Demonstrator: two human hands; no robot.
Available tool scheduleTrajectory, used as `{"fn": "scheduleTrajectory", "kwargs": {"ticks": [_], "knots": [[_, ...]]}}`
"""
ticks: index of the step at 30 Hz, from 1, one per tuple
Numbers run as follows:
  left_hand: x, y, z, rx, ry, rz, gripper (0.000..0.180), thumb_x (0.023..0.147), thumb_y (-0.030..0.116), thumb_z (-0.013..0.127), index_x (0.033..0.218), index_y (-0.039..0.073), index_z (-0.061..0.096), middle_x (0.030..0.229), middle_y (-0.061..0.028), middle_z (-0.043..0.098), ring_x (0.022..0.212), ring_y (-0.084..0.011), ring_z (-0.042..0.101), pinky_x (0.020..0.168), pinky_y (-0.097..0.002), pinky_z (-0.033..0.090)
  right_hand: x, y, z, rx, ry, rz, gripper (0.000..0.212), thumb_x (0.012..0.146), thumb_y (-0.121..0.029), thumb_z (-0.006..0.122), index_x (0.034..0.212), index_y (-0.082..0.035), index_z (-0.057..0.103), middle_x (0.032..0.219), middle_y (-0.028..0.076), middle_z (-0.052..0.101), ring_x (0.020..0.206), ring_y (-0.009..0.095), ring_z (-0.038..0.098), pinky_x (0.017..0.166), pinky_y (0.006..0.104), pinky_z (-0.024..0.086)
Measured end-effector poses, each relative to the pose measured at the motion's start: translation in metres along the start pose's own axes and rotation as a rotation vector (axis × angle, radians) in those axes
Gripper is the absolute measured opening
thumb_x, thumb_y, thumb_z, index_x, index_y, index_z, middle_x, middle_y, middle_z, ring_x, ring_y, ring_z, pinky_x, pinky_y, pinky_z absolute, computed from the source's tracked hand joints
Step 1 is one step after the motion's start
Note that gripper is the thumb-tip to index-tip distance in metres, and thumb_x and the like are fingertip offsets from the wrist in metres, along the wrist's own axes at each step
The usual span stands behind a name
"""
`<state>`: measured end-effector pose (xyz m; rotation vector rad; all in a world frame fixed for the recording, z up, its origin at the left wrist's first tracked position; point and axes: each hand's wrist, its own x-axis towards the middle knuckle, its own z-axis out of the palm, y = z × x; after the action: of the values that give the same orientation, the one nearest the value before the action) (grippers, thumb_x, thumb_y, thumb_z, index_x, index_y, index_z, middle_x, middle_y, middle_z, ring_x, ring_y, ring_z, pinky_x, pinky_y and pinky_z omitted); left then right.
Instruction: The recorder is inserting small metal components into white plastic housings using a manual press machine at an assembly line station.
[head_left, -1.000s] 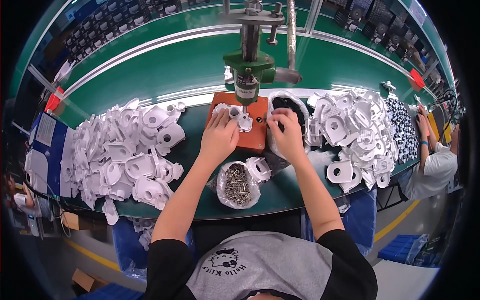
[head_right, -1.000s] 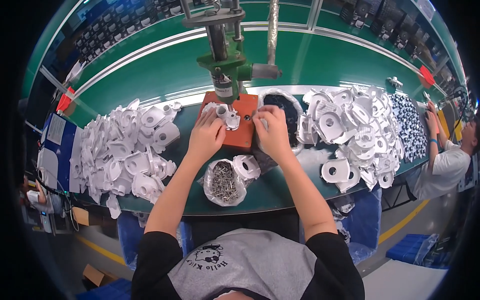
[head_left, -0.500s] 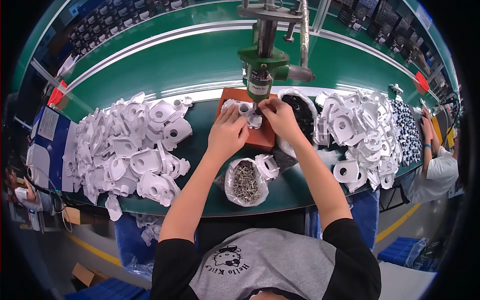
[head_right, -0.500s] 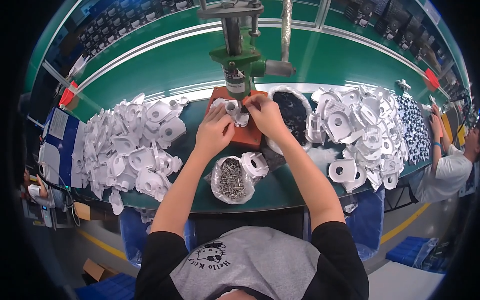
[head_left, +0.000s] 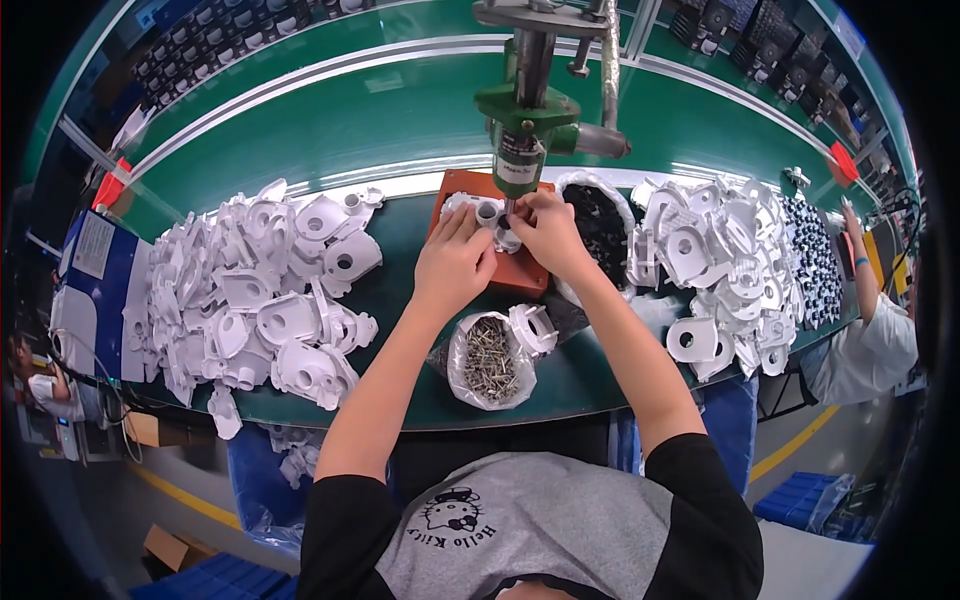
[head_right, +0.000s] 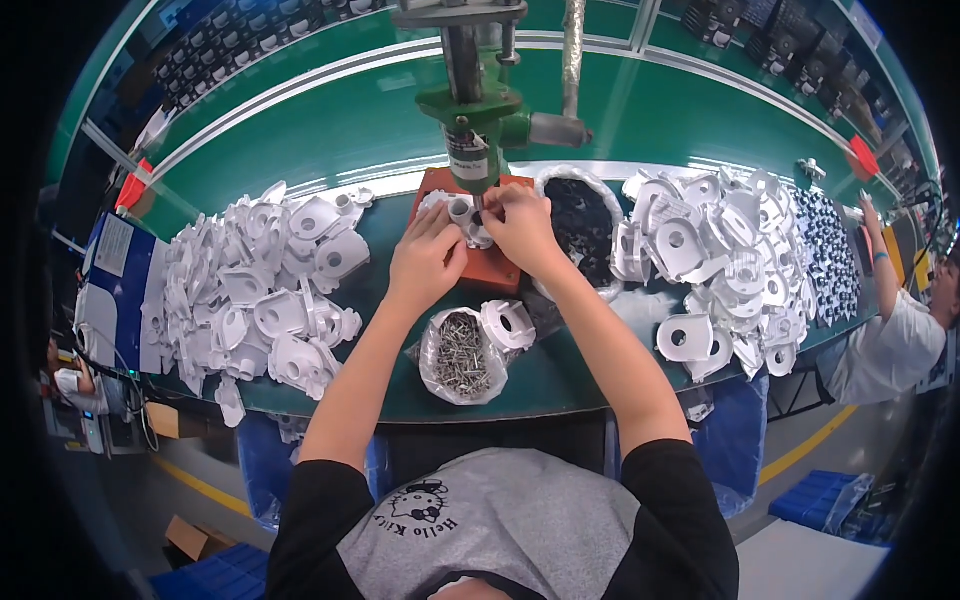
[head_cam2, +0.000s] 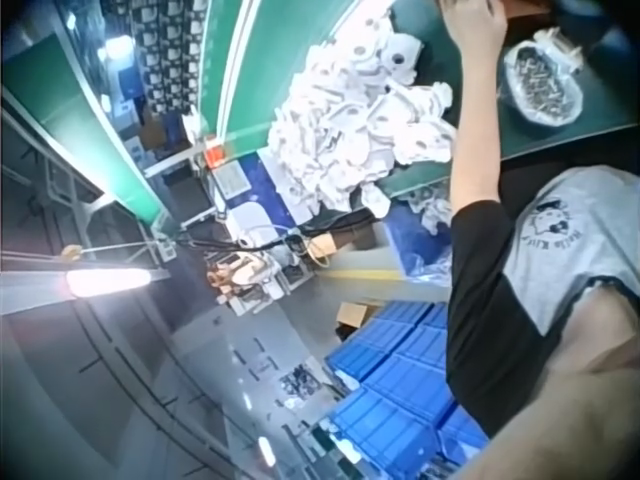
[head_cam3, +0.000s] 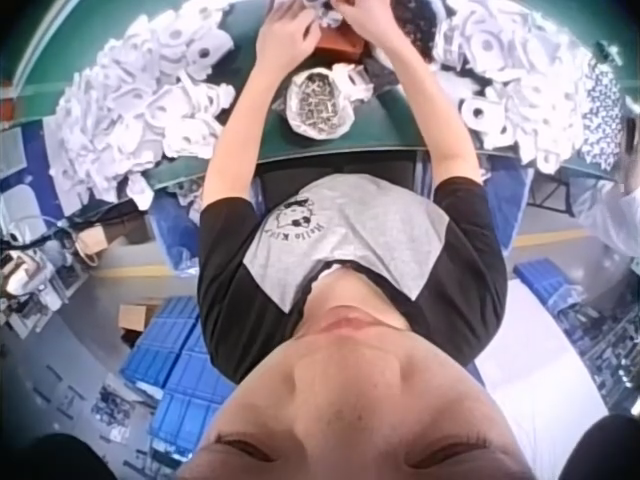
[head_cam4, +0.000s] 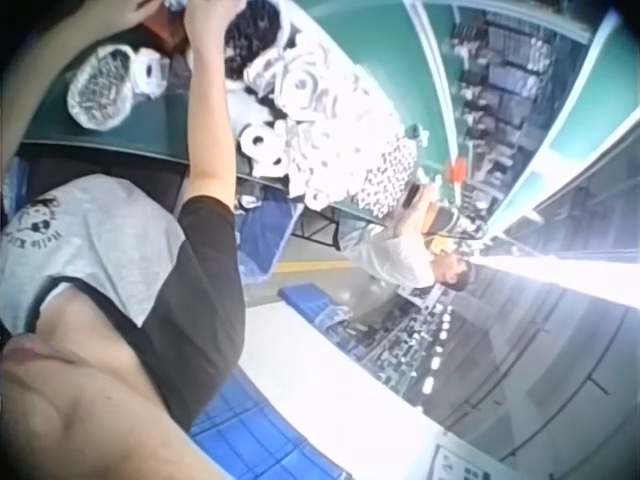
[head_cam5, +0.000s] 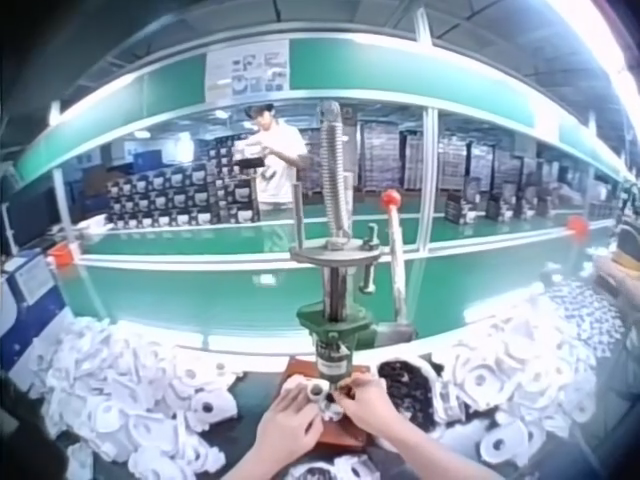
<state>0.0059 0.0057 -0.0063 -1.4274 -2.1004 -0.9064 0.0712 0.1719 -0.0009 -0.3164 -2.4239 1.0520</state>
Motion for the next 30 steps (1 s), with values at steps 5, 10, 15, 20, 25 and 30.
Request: {"fn": "scheduleTrajectory", "kwargs": {"ticks": [5, 10, 15, 20, 25, 30], "knots": [[0.000, -0.001, 0.001, 0.014, 0.015, 0.001, 0.012, 0.077, 0.011, 0.060, 0.084, 0.002, 0.059, 0.109, -0.0231, 0.063, 0.108, -0.0377, 0.058, 0.098, -0.0457, 0.044, -0.001, 0.003, 0.004, -0.015, 0.052, -0.024, 0.019, 0.077, -0.016, 0.067, 0.093, -0.006, 0.061, 0.089, 0.007, 0.061, 0.086, 0.024, 0.059, 0.079, 0.0386, 0.036], [0.002, 0.000, 0.001, -0.013, 0.033, -0.003, 0.012, 0.076, 0.010, 0.060, 0.082, 0.001, 0.058, 0.107, -0.0232, 0.063, 0.106, -0.0383, 0.059, 0.097, -0.0459, 0.044, -0.021, -0.011, -0.015, 0.320, 0.124, 0.096, 0.016, 0.085, -0.008, 0.061, 0.098, 0.000, 0.058, 0.087, 0.005, 0.058, 0.078, 0.012, 0.054, 0.073, 0.0263, 0.045], [-0.001, -0.004, 0.002, 0.010, 0.050, 0.010, 0.012, 0.076, 0.010, 0.060, 0.083, 0.001, 0.058, 0.107, -0.0234, 0.063, 0.106, -0.0381, 0.059, 0.097, -0.0458, 0.044, -0.073, -0.040, -0.035, 0.240, -0.092, -0.089, 0.011, 0.081, -0.007, 0.063, 0.090, -0.001, 0.061, 0.088, 0.007, 0.057, 0.082, 0.018, 0.056, 0.077, 0.0285, 0.045], [-0.002, -0.001, 0.002, 0.003, 0.054, 0.000, 0.012, 0.076, 0.010, 0.060, 0.083, 0.001, 0.059, 0.106, -0.0233, 0.064, 0.106, -0.0381, 0.059, 0.098, -0.0458, 0.044, -0.100, -0.059, -0.032, -0.113, -0.238, -0.458, 0.014, 0.071, -0.010, 0.070, 0.085, -0.007, 0.069, 0.115, 0.009, 0.057, 0.105, 0.029, 0.051, 0.090, 0.0407, 0.040], [-0.001, -0.001, 0.003, 0.014, 0.055, 0.011, 0.012, 0.076, 0.010, 0.059, 0.085, 0.001, 0.059, 0.106, -0.0233, 0.064, 0.105, -0.0381, 0.059, 0.097, -0.0457, 0.045, -0.104, -0.061, -0.021, -0.384, -0.199, -0.519, 0.016, 0.066, -0.012, 0.070, 0.081, -0.008, 0.070, 0.116, 0.009, 0.057, 0.108, 0.027, 0.050, 0.091, 0.0404, 0.039], [-0.002, -0.001, 0.002, 0.009, 0.059, 0.000, 0.013, 0.076, 0.011, 0.059, 0.084, 0.001, 0.060, 0.106, -0.0235, 0.064, 0.105, -0.0383, 0.060, 0.097, -0.0458, 0.045, -0.105, -0.065, -0.017, -0.546, -0.207, -0.550, 0.016, 0.064, -0.016, 0.070, 0.079, -0.009, 0.070, 0.113, 0.009, 0.057, 0.108, 0.026, 0.049, 0.090, 0.0399, 0.039]]}}
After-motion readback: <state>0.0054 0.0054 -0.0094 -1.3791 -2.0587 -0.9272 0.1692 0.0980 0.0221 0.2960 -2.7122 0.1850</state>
